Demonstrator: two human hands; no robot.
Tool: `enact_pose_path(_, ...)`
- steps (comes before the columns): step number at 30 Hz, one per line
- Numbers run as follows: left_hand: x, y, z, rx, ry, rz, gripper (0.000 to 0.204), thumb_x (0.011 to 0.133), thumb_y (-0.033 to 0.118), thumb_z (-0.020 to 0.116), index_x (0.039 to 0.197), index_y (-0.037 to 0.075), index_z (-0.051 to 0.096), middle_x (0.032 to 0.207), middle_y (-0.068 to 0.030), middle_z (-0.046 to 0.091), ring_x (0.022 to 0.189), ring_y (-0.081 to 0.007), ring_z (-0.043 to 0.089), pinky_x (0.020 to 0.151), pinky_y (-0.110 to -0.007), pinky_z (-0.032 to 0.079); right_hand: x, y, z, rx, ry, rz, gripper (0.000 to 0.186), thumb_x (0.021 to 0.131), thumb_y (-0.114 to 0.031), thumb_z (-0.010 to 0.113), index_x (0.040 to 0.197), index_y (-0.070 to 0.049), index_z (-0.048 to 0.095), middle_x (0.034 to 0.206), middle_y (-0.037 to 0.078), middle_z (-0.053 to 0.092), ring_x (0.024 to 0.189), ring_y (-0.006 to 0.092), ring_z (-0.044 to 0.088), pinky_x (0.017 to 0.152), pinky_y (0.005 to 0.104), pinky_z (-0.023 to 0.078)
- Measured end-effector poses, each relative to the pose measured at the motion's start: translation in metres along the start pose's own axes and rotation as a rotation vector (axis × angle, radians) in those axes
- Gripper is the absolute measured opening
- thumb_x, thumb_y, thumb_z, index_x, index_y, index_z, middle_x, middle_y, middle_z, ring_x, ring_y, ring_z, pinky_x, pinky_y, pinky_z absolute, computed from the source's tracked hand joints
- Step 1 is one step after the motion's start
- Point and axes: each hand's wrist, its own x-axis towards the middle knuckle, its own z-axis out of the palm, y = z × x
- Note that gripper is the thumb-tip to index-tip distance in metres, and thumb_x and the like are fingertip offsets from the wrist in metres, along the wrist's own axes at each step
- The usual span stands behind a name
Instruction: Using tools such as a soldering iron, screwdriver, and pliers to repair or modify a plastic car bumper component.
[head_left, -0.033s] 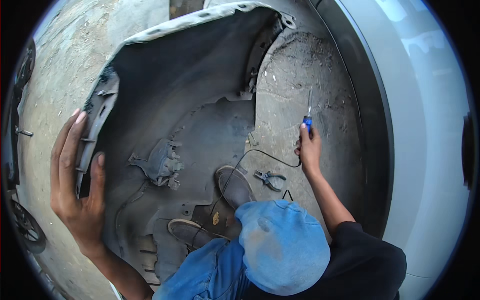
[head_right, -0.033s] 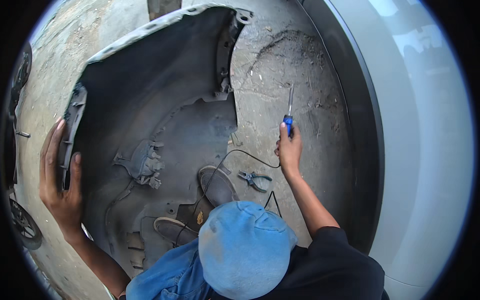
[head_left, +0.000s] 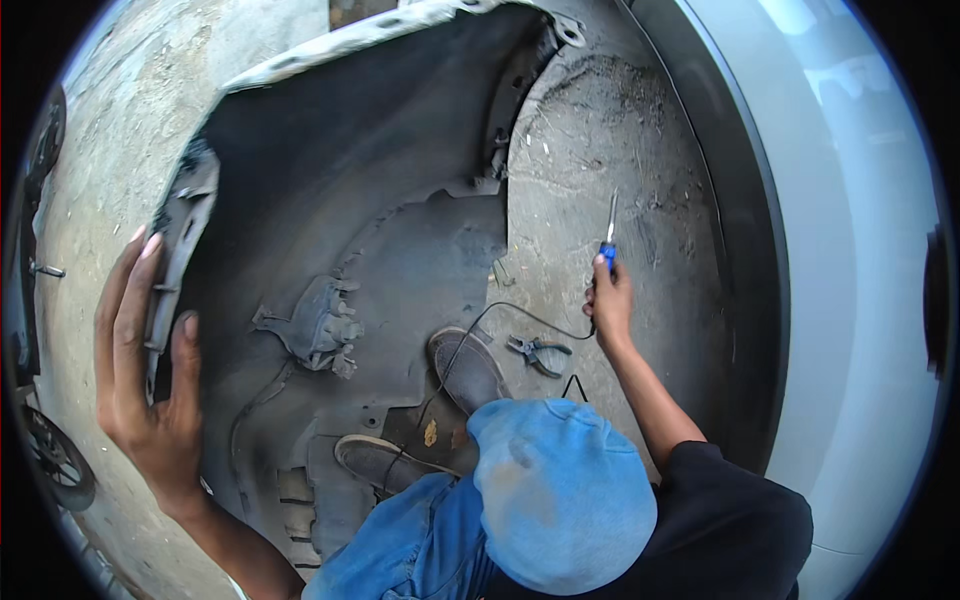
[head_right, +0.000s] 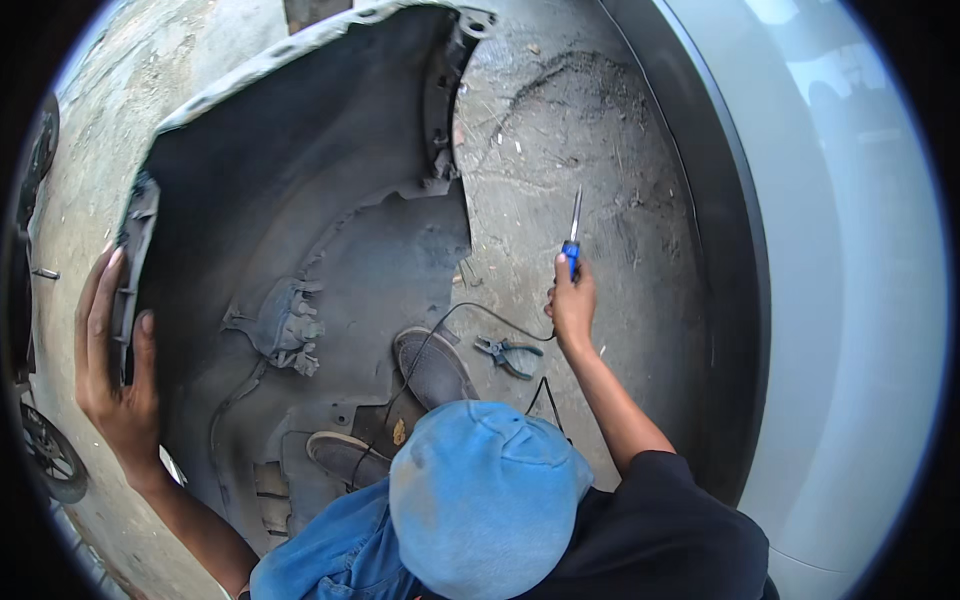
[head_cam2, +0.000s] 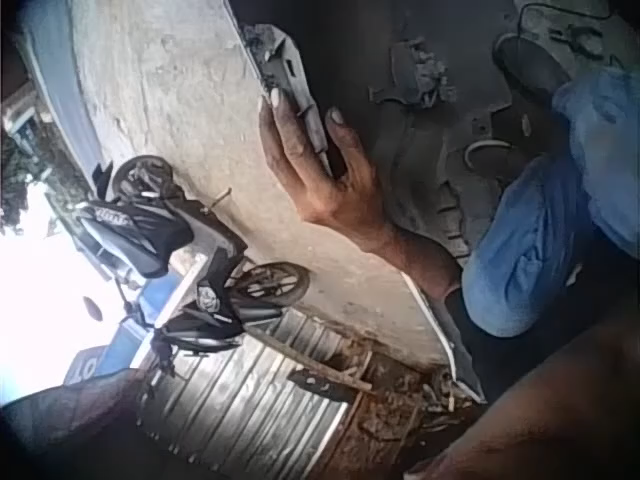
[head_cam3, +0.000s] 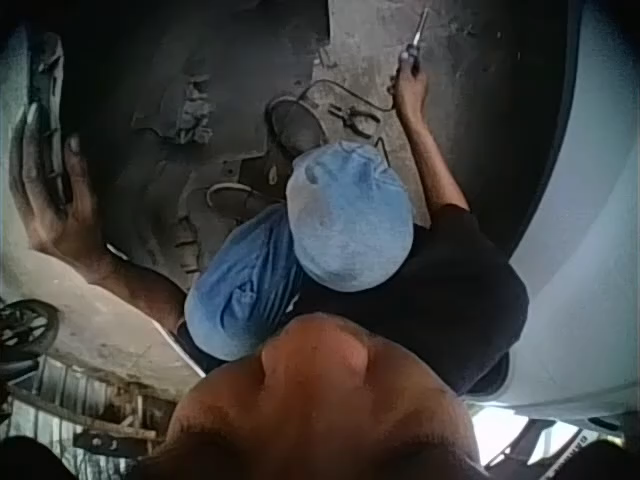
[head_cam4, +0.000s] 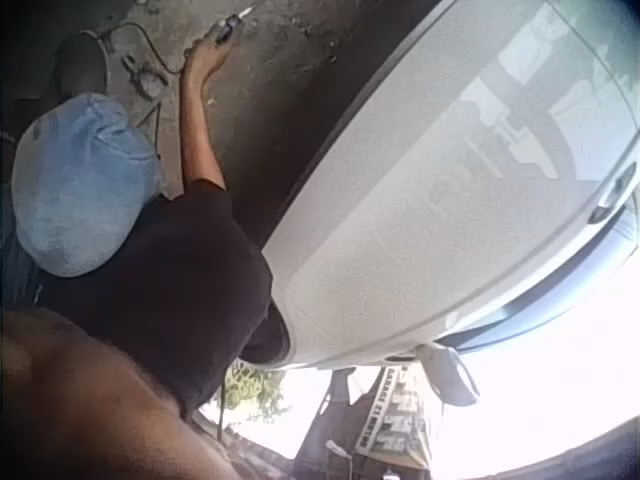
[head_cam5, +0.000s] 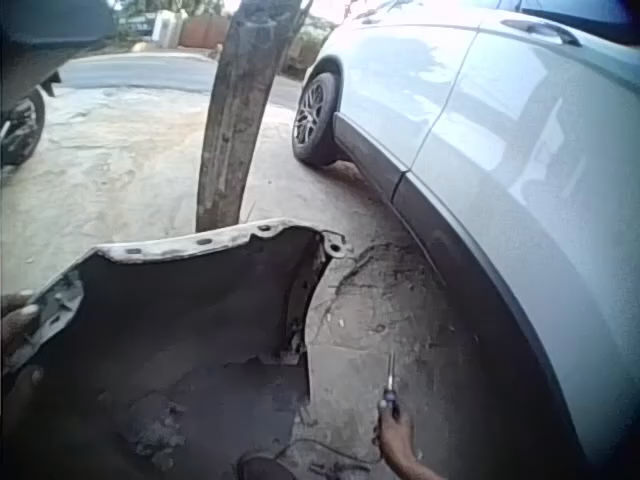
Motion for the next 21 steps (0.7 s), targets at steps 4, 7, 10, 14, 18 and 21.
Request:
enact_pose_path(4,-0.008,-0.007,0.000,0.173,-0.079,0.043,0.046,0.102,0.000,0.068,0.148,-0.004,0.062,0.146,-0.0190,0.068,0.136,-0.0351,0.064,0.112,-0.046,0.053,0.016,0.126,-0.013,-0.143,0.097,0.261,0.041,0.107,-0.042,0.066,0.114,-0.002,0.063,0.080,0.009,0.061,0.062,0.0212,0.063,0.050,0.0390,0.052)
enact_pose_path(7,-0.020,-0.018,-0.006,0.324,-0.086,0.010,0.044,0.105,0.006,0.068,0.148,-0.004,0.062,0.147,-0.0192,0.067,0.134,-0.0361,0.066,0.113,-0.048,0.054,0.009,0.169,-0.014,-0.464,0.169,0.080,0.042,0.107,-0.039,0.066,0.114,0.002,0.063,0.086,0.015,0.068,0.076,0.0368,0.068,0.073,0.0502,0.056)
enact_pose_path(10,-0.027,-0.020,-0.011,0.355,-0.098,-0.015,0.044,0.105,0.006,0.068,0.148,-0.004,0.061,0.147,-0.0193,0.066,0.136,-0.0359,0.065,0.115,-0.050,0.054,0.001,0.153,-0.010,-0.539,0.148,-0.011,0.042,0.107,-0.036,0.065,0.119,0.004,0.063,0.099,0.022,0.071,0.095,0.0458,0.066,0.093,0.0530,0.050)
enact_pose_path(14,-0.026,-0.018,-0.008,0.330,-0.100,-0.032,0.045,0.105,0.006,0.068,0.148,-0.005,0.060,0.149,-0.0189,0.065,0.136,-0.0358,0.065,0.115,-0.050,0.054,0.024,0.153,-0.011,-0.639,0.192,-0.236,0.041,0.107,-0.034,0.065,0.125,0.002,0.063,0.112,0.024,0.067,0.104,0.0428,0.065,0.096,0.0500,0.050)
enact_pose_path(18,-0.022,-0.014,-0.009,0.326,-0.105,-0.070,0.046,0.106,0.008,0.067,0.150,-0.004,0.059,0.150,-0.0196,0.064,0.138,-0.0373,0.063,0.117,-0.050,0.052,0.043,0.149,-0.012,-0.618,0.073,-0.287,0.041,0.105,-0.026,0.069,0.135,0.001,0.060,0.120,0.023,0.060,0.110,0.0400,0.063,0.099,0.0482,0.049)
enact_pose_path(21,-0.016,-0.011,-0.015,0.340,-0.156,-0.042,0.047,0.106,0.009,0.067,0.151,-0.004,0.058,0.150,-0.0204,0.064,0.140,-0.0388,0.061,0.117,-0.050,0.049,0.032,0.147,-0.017,-0.685,0.112,-0.412,0.043,0.101,-0.017,0.073,0.138,-0.001,0.060,0.121,0.019,0.057,0.110,0.0349,0.060,0.098,0.0464,0.050)
